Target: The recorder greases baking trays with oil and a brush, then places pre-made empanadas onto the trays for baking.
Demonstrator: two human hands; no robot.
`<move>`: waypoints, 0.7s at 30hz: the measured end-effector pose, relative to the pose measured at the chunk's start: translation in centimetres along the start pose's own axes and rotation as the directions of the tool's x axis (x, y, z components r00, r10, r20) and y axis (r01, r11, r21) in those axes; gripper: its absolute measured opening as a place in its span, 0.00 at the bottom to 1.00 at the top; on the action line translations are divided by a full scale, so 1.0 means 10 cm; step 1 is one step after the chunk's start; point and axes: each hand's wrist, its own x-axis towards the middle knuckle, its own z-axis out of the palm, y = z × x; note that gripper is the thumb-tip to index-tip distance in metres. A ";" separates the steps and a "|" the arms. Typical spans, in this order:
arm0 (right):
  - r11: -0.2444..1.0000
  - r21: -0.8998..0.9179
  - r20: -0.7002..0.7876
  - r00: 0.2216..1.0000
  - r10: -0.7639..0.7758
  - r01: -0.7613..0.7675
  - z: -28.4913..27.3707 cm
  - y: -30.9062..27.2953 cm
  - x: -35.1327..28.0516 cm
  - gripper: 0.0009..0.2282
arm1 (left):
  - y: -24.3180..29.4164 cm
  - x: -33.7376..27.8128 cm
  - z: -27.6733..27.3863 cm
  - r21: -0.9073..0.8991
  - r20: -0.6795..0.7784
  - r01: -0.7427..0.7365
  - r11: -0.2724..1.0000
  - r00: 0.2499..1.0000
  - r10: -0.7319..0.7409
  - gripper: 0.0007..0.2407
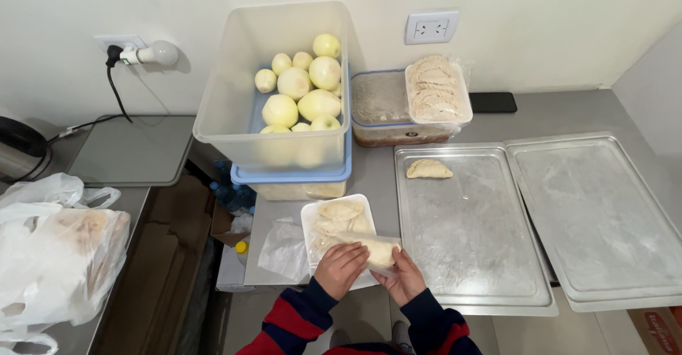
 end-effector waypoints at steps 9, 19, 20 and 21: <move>0.995 0.059 0.107 0.991 0.075 -0.081 -0.17 -0.03 0.28 0.23 | -0.11 0.14 0.32 -0.478 0.040 0.665 0.574 0.669 -0.742 0.08; 0.995 0.044 0.093 0.992 0.085 -0.090 -0.15 -0.22 0.29 0.21 | -0.38 0.33 0.25 -0.317 0.033 0.649 0.692 0.736 -0.676 0.27; 0.999 -0.019 0.109 0.993 0.040 -0.038 -0.17 -0.28 0.30 0.21 | -0.46 0.25 0.32 -0.286 0.153 0.658 0.697 0.749 -0.645 0.29; 0.997 -0.081 0.126 0.992 -0.004 0.014 -0.20 -0.33 0.30 0.23 | -0.53 0.15 0.39 -0.255 0.272 0.664 0.703 0.747 -0.607 0.30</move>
